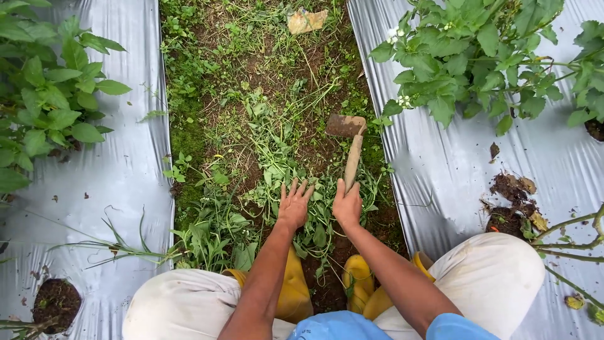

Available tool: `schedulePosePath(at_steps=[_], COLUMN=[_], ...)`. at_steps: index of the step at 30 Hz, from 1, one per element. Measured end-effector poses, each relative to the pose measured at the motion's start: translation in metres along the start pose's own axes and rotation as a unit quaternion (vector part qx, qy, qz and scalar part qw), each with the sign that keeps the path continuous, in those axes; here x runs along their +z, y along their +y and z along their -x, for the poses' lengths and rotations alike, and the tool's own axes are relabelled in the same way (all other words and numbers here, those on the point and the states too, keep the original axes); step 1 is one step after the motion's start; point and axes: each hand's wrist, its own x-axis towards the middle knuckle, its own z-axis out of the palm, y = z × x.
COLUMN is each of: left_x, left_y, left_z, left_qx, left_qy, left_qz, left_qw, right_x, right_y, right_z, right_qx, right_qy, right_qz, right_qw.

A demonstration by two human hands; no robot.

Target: Removing plants by hand and using a small hoe to clear soil between planting rows.

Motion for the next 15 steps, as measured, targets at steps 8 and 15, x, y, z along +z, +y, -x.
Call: schedulePosePath(at_steps=[8,15], left_x=[0.008,0.006], left_y=[-0.001,0.001], left_z=[-0.009,-0.012], left_qx=[-0.010,-0.008], left_qy=[-0.031,-0.041], left_qz=[-0.005,0.005], left_qw=[0.999,0.999], right_x=[-0.024,-0.038], right_y=[-0.045,-0.006], right_z=[-0.108,-0.092], right_qx=[0.019,0.060], right_qy=[-0.097,-0.149], right_qz=[0.011,0.081], right_qw=[0.995,0.984])
